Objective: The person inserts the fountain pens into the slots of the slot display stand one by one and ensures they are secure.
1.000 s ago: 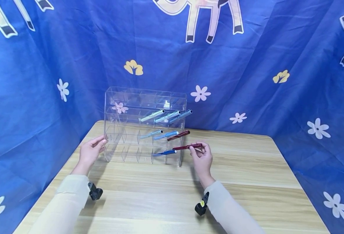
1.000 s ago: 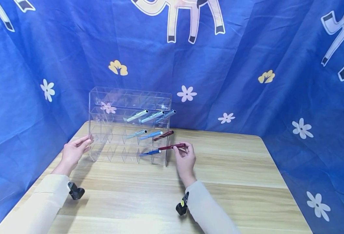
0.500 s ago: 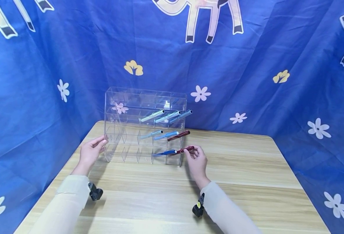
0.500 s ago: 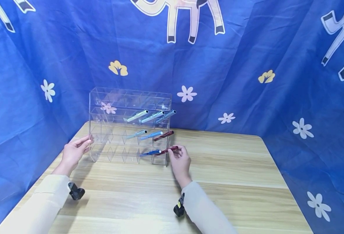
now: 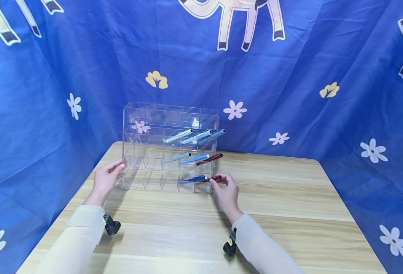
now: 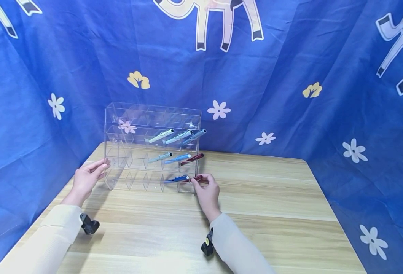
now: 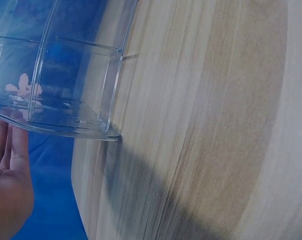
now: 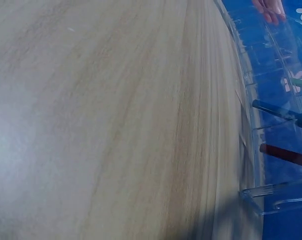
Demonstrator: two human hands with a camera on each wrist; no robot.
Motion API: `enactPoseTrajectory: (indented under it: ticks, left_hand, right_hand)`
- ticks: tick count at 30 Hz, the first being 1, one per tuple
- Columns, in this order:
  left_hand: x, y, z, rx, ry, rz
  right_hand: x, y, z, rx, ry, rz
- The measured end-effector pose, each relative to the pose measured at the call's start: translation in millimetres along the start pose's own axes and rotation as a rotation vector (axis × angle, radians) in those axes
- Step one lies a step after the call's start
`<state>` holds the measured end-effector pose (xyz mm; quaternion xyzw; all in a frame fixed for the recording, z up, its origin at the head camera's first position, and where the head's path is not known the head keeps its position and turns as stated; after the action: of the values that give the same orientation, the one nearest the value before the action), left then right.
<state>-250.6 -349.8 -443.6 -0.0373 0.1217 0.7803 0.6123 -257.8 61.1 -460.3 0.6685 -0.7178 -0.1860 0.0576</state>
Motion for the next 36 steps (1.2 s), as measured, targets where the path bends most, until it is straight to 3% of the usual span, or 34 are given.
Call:
enactPoseTrajectory:
  ticks: [12, 19, 23, 28, 36]
  left_hand:
    - [0.3, 0.3, 0.4, 0.002, 0.001, 0.001]
    - [0.6, 0.3, 0.2, 0.007, 0.019, -0.001]
    - [1.2, 0.0, -0.2, 0.011, -0.003, 0.000]
    - [1.4, -0.5, 0.6, 0.014, -0.008, 0.001]
    - [0.4, -0.5, 1.6, 0.000, 0.017, 0.008]
  right_hand:
    - [1.7, 3, 4, 0.077, -0.046, -0.049]
    - [-0.7, 3, 5, 0.088, -0.022, -0.130]
    - [-4.5, 5, -1, 0.023, 0.004, -0.205]
    - [-12.5, 3, -30, -0.115, -0.013, -0.268]
    - [-15.7, 2, -44, -0.140, -0.053, -0.281]
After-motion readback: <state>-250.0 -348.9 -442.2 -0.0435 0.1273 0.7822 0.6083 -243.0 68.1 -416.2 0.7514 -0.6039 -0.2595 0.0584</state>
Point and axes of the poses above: each hand's wrist, its own y-axis towards the middle knuckle, its own x-axis out of the palm, z = x × y, the point moved 5 cm from there along y, towards the middle knuckle, and after that the axes turned 7 degrees about -z, right-handed, at the moved point
